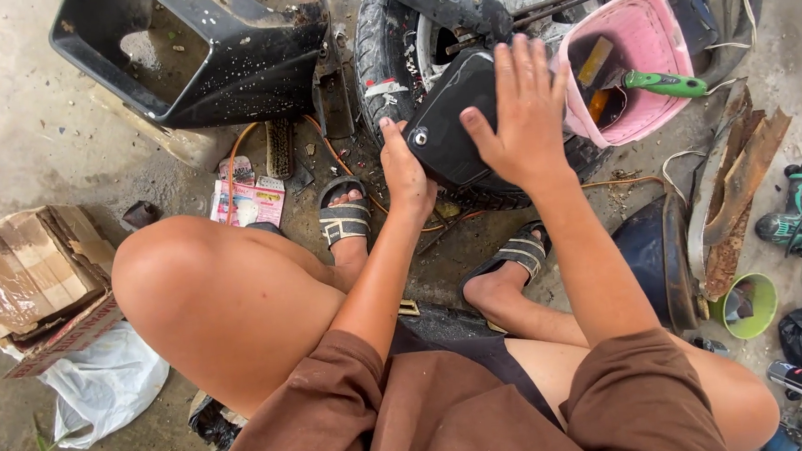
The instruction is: Sanding a black plastic motorcycle part manually with sandpaper to prepare it for painting or finishing.
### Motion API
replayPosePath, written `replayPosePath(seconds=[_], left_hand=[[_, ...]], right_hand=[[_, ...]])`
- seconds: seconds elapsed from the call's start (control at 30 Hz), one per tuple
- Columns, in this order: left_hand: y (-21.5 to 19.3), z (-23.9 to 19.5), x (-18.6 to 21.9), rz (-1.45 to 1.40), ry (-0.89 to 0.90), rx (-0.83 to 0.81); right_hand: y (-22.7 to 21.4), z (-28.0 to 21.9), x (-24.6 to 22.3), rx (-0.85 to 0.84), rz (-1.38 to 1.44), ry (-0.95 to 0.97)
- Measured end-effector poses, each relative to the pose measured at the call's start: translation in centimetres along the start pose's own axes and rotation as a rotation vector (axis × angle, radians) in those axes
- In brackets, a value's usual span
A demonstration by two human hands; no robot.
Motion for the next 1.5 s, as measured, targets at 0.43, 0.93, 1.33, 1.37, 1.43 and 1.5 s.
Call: replayPosePath(seconds=[0.43,0.93,1.33,1.37,1.43,1.5], left_hand=[[2.0,-0.2,0.2,0.113,0.323,-0.180],[2.5,-0.4,6.5,-0.100,0.328,-0.175],[3.7,-2.2,3.3,0.032,0.127,-0.234],[3.5,-2.1,3.1,0.037,0.120,-0.222],[3.2,-2.0,3.0,0.041,0.114,-0.204],[3.5,-2.2,2.8,0.063,0.109,-0.219]], right_hand=[[-0.1,-0.1,-0.9,0.147,0.034,-0.332],[2.4,-3.2,16.1,-0.032,0.766,0.359],[2.4,-1.9,18.9,-0.184,0.508,0.777],[3.5,-2.6,19.1,-0.273,0.523,0.876],[4.3,-3.1,18.5,-0.368,0.535,0.973],[4.3,-3.0,17.0,-0.510,0.486,0.938]])
Point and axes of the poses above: each hand's wrist, its own z-axis towards the middle knuckle, its own y-axis out of the palm, x = y × z, the point moved 10 cm from there along z, towards the middle knuckle
